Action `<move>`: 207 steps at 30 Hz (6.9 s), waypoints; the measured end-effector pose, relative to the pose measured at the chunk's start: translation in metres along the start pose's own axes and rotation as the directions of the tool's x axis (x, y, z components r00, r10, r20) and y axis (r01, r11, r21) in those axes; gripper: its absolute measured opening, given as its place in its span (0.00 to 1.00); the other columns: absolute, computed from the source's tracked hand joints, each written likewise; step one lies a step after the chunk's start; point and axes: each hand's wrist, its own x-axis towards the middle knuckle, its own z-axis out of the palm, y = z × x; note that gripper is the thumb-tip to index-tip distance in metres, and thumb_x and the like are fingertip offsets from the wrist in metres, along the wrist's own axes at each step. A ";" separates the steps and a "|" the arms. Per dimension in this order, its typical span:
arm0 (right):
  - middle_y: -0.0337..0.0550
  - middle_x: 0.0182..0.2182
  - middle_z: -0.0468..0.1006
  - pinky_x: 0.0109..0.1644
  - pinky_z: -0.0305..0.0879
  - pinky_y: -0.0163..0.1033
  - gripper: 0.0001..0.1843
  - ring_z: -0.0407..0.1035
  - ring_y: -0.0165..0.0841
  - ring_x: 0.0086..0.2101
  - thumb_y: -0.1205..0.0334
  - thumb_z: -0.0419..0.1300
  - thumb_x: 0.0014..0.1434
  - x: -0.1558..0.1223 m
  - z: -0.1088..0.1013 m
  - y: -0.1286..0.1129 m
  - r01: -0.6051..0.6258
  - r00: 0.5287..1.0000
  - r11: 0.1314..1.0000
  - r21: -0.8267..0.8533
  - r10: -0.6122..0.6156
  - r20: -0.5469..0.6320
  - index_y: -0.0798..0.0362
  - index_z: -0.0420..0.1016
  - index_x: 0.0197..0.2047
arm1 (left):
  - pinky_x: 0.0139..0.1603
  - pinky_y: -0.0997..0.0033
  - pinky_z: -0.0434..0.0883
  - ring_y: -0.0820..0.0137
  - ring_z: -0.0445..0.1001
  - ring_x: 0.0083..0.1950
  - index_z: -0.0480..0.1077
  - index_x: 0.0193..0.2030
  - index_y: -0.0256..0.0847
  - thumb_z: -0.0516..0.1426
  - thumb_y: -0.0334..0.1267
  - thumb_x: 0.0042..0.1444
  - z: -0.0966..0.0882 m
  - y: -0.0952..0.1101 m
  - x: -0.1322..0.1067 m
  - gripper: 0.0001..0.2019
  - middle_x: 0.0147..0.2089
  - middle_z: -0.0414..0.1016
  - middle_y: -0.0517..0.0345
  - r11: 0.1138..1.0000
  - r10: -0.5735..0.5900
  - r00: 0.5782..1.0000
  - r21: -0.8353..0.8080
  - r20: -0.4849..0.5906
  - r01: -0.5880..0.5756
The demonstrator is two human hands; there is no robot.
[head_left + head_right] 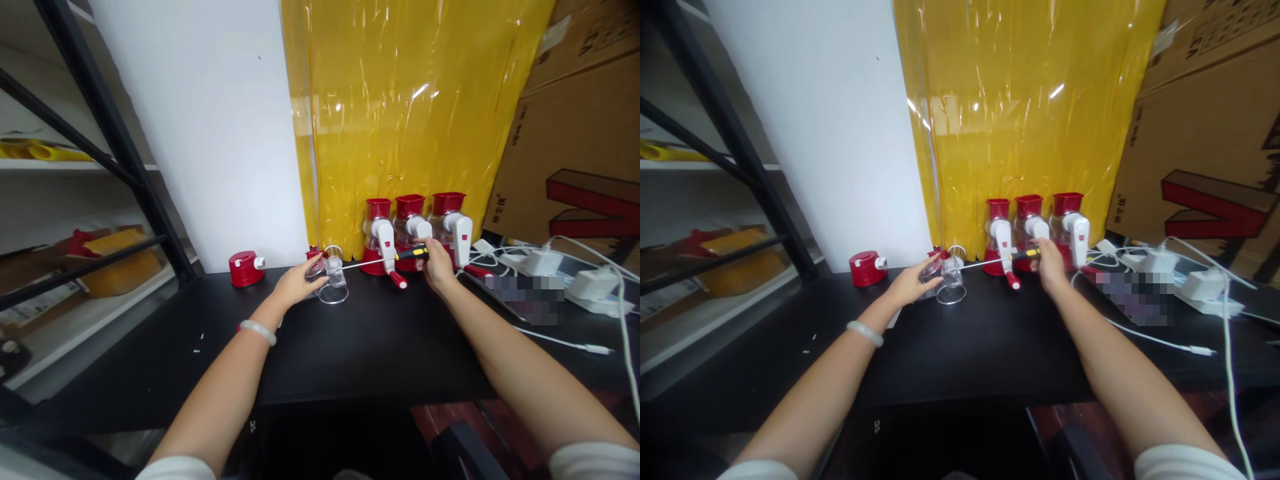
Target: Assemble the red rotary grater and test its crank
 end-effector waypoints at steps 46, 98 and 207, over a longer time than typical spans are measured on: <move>0.37 0.18 0.68 0.16 0.61 0.32 0.21 0.64 0.28 0.15 0.46 0.45 0.62 0.001 0.000 -0.008 -0.130 0.991 0.989 0.065 0.127 0.037 0.52 0.70 0.33 | 0.55 0.60 0.68 0.56 0.72 0.58 0.56 0.68 0.52 0.55 0.58 0.57 0.003 0.003 0.001 0.34 0.59 0.73 0.52 0.999 0.011 1.000 0.042 -0.018 -0.011; 0.37 0.19 0.69 0.16 0.62 0.32 0.23 0.64 0.27 0.15 0.43 0.46 0.61 0.002 -0.001 -0.008 -0.112 0.993 0.992 0.055 0.110 0.032 0.52 0.71 0.35 | 0.55 0.59 0.68 0.55 0.71 0.60 0.53 0.70 0.49 0.52 0.59 0.59 0.000 0.008 -0.001 0.35 0.62 0.69 0.49 0.996 0.020 0.999 0.083 0.032 -0.023; 0.38 0.23 0.73 0.21 0.64 0.34 0.20 0.70 0.29 0.19 0.51 0.43 0.61 0.000 0.000 -0.014 -0.188 0.981 0.978 0.092 0.182 0.066 0.52 0.72 0.36 | 0.55 0.57 0.67 0.51 0.71 0.59 0.53 0.69 0.40 0.51 0.61 0.58 0.002 0.010 0.000 0.38 0.62 0.69 0.41 0.990 -0.028 0.999 0.140 0.022 0.025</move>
